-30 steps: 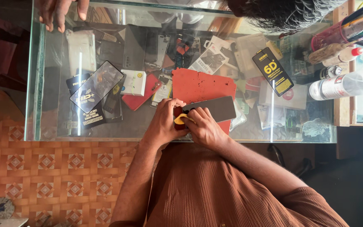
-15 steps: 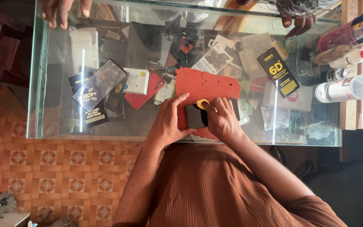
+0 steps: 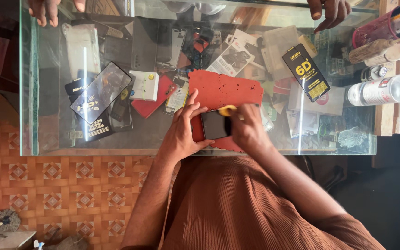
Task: The person cleans a smartphone screen using a yellow cloth and a spray bottle. They repeatedly wipe the screen, occasionally reapplying liquid from the bottle, and continue wiping until the end of the clip.
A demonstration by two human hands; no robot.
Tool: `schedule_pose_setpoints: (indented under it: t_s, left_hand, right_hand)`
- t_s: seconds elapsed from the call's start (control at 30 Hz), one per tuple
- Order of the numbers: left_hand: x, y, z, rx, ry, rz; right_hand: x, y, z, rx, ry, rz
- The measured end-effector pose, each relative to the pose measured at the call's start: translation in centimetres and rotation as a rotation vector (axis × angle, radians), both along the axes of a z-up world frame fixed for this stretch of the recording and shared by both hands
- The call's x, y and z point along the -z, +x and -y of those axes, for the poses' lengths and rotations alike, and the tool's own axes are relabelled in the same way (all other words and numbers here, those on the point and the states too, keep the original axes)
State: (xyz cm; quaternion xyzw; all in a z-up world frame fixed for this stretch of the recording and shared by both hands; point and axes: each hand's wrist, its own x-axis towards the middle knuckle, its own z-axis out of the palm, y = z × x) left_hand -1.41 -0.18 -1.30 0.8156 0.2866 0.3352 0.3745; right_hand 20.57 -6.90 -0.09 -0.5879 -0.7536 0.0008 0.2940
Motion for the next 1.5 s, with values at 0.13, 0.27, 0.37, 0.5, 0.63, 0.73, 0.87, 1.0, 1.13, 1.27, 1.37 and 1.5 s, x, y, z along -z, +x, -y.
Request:
schedule_pose_setpoints:
  t_s: [0.13,0.27,0.37,0.5,0.63,0.73,0.87,1.0,1.13,1.27,1.37,1.5]
  left_hand:
    - [-0.4,0.1,-0.1,-0.022,0.053,-0.020]
    - [-0.8,0.1,0.1,-0.008,0.031,-0.047]
    - [-0.8,0.2,0.1,0.001,0.071,-0.062]
    - [-0.7,0.2,-0.1,0.017,0.057,-0.060]
    - [-0.7,0.1,0.3,0.000,0.061,-0.053]
    - [-0.6,0.1,0.3,-0.006,0.082,-0.057]
    - [-0.2,0.1,0.4,0.009,0.095,-0.044]
    - [-0.1,0.1,0.1,0.008,0.074,-0.058]
    - [0.1,0.0,0.2,0.008,0.063,-0.051]
    - [0.1,0.0,0.3,0.003,0.087,-0.065]
    - [0.0,0.0,0.1,0.008,0.072,-0.073]
    - [0.2,0.0,0.1,0.020,0.088,-0.086]
  right_hand:
    - [1.6,-2.9,-0.7,-0.169,-0.013,-0.028]
    - [1.4,0.6,-0.4,-0.066,-0.010,0.005]
    - [0.9,4.1,0.7,0.143,0.005,0.028]
    - [2.6,1.4,1.1,0.080,-0.027,0.095]
    - [3.9,-0.8,0.3,-0.182,-0.019,-0.049]
    - [2.3,2.4,0.2,0.091,0.072,0.001]
    - [0.6,3.6,1.9,0.224,0.024,0.002]
    - [1.8,0.1,1.3,-0.045,-0.005,-0.077]
    - [2.5,1.5,0.7,0.106,-0.074,-0.028]
    - [1.0,4.7,3.1,0.224,-0.036,-0.119]
    - [0.6,4.4,3.6,0.257,-0.033,-0.098]
    - [1.0,3.8,2.7,0.274,-0.023,-0.148]
